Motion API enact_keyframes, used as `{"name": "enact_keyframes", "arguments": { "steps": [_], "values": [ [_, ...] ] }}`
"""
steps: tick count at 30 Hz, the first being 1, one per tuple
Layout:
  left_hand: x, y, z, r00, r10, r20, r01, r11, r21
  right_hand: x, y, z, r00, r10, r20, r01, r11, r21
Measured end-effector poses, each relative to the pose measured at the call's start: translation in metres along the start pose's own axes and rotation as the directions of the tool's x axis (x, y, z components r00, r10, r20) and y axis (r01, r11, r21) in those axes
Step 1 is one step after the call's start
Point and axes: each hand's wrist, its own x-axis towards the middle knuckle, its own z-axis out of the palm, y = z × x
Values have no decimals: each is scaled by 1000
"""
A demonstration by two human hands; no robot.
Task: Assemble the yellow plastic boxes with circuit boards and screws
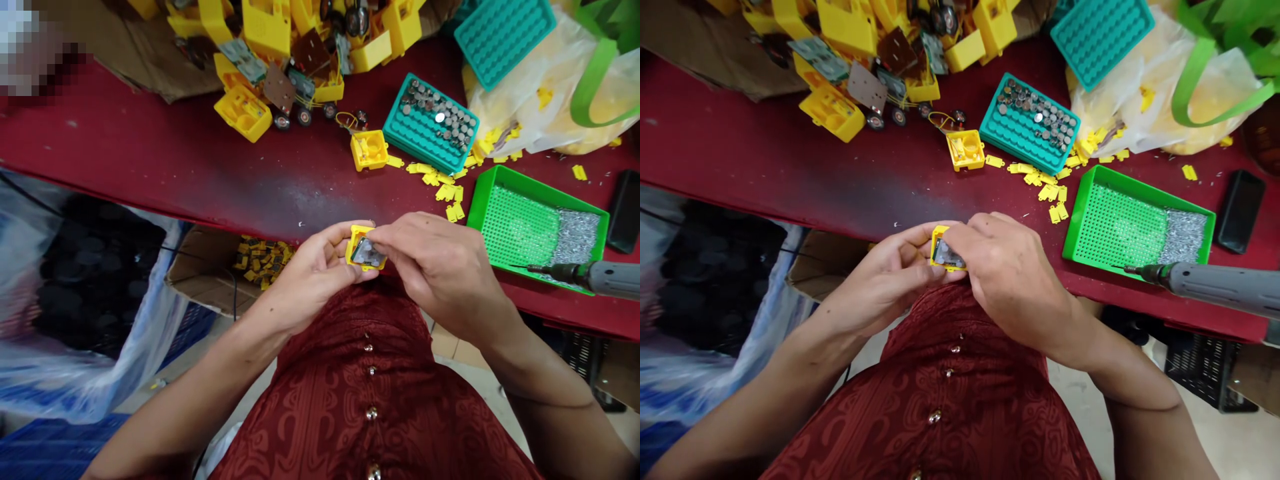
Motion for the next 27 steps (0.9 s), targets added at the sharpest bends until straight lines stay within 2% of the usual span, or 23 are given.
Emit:
{"name": "enact_keyframes", "arguments": {
  "steps": [9,12,15,19,23,27],
  "values": [
    [-1,-1,0,999,25,35,-25,1000,13,5,2,-4,996,-33,83,34,999,-22],
    [-1,-5,0,999,18,44,-18,1000,-3,5,5,-1,999,-36,-2,36,999,12],
    [0,-6,1,998,24,49,-22,999,-38,4,8,5,990,-83,-116,88,995,38],
    [0,-7,3,999,45,-4,-45,991,-127,-1,10,13,964,-70,-256,91,994,69],
    [0,-8,6,997,54,-56,-63,984,-168,-9,11,19,952,-65,-300,81,996,41],
    [0,-11,7,996,51,-72,-61,988,-144,-10,8,24,941,-135,-309,130,991,-37]
  ]
}}
